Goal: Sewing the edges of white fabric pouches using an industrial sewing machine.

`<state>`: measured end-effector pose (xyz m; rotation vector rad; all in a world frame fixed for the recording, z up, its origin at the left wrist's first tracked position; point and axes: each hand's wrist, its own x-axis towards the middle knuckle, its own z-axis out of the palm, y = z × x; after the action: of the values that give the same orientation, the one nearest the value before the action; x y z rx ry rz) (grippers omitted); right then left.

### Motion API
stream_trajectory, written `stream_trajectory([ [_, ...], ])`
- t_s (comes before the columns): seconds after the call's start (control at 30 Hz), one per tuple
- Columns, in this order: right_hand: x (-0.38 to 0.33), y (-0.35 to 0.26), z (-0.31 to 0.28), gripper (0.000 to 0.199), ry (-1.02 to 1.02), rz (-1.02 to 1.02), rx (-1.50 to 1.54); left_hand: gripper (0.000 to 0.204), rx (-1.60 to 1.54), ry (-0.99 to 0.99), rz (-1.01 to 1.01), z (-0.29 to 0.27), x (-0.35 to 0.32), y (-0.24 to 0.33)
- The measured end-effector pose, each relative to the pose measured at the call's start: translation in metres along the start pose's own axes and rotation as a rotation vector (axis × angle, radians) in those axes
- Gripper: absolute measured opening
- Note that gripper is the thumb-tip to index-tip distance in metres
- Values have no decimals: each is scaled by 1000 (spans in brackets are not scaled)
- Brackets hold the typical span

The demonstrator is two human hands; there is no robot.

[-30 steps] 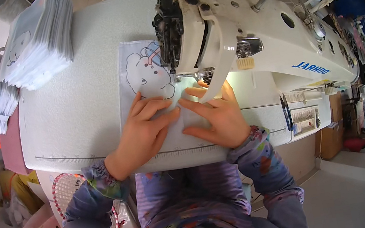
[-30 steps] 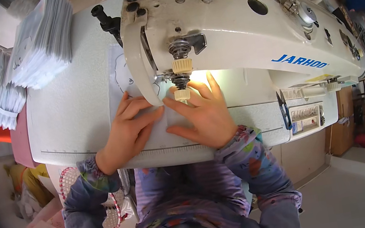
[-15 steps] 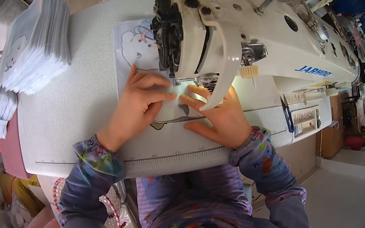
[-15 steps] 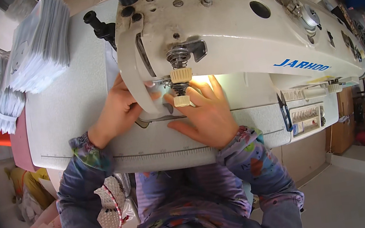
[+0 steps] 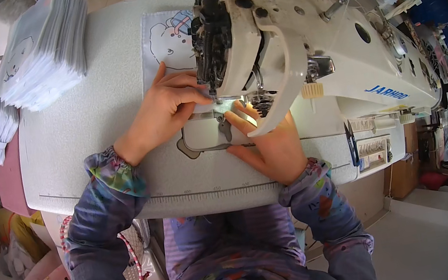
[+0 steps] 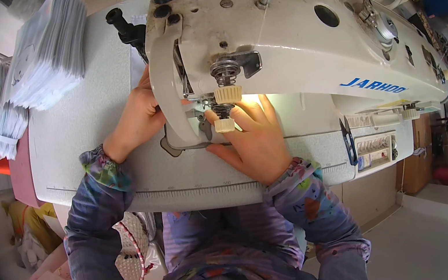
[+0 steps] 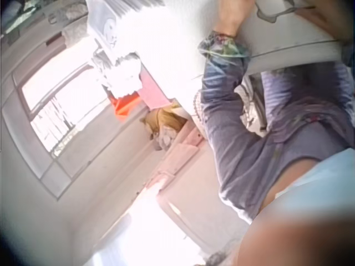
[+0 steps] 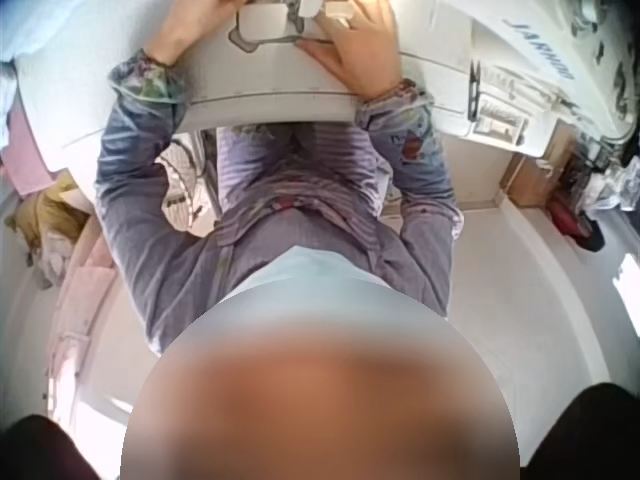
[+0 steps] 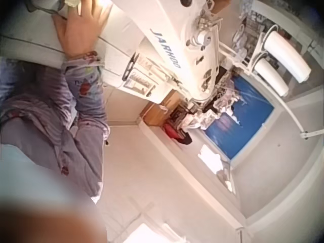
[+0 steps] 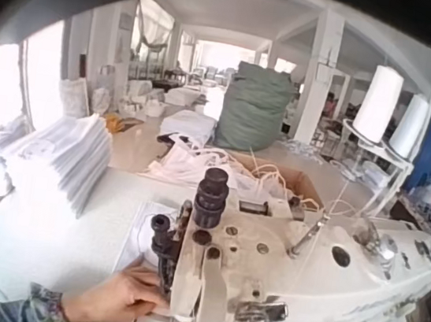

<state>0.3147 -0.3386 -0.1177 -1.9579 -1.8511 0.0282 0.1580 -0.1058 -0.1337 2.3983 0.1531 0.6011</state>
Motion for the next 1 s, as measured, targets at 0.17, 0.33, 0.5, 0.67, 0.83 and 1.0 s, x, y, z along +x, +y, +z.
stream_trajectory([
  [0.17,-1,-4,0,58,46,27,19,31,41,-34,-2,-1,-2,-1],
  [0.33,0,-6,-1,53,78,0,-57,31,74,-66,19,-3,-1,-2],
  [0.5,1,-6,2,48,105,15,-144,28,297,-35,-7,-3,-5,14],
  [0.67,9,15,4,41,103,23,-248,31,415,-73,33,4,-28,42],
  [0.83,12,26,9,33,160,-18,-230,50,405,-5,-44,22,-42,67],
  [1.0,12,25,9,22,181,5,-200,53,414,3,-122,36,-47,84],
])
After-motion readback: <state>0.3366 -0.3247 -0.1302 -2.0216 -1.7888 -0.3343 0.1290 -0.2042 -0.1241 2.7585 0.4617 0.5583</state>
